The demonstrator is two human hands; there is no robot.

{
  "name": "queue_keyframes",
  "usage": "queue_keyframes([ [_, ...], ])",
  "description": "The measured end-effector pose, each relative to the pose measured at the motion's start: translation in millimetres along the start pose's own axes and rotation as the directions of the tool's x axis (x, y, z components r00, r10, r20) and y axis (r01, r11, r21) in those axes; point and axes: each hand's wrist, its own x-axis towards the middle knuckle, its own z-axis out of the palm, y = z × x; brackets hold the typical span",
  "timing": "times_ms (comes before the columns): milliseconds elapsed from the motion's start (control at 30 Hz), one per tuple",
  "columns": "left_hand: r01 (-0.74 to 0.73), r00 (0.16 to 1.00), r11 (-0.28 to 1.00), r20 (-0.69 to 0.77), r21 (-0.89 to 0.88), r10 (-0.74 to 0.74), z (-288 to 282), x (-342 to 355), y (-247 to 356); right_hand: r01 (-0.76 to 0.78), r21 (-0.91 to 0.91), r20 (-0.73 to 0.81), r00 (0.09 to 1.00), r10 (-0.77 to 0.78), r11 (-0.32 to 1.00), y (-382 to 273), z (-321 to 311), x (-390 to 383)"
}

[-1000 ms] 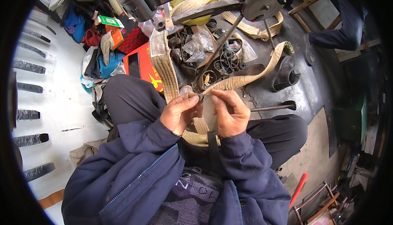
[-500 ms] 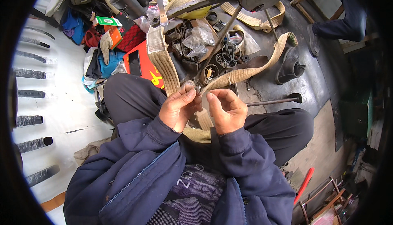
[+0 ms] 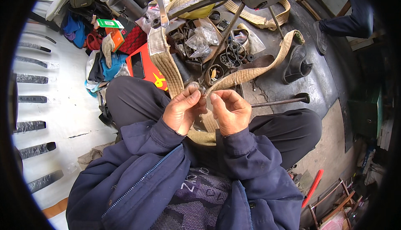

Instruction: The person sits on the floor and uses a sewing machine to stitch a beige fabric strap. They thread a needle, position the strap under the presser foot, and operate the machine to sew along the strap's length.

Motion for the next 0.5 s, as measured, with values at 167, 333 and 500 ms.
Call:
queue_keyframes([
  [167,0.000,1.000,1.000,0.018,-0.003,0.001,0.1,-0.1,0.6,-0.009,-0.002,0.000,1.000,0.009,1.000,0.1,-0.2,-0.5],
  [333,-0.003,1.000,1.000,0.019,-0.005,0.003,0.9,-0.3,0.9,-0.015,-0.001,-0.012,1.000,0.015,1.000,0.8,0.0,0.1],
  [500,-0.001,1.000,1.000,0.019,0.000,0.001,0.9,-0.1,0.6,-0.010,-0.005,0.000,1.000,0.010,1.000,1.3,0.0,0.2],
])
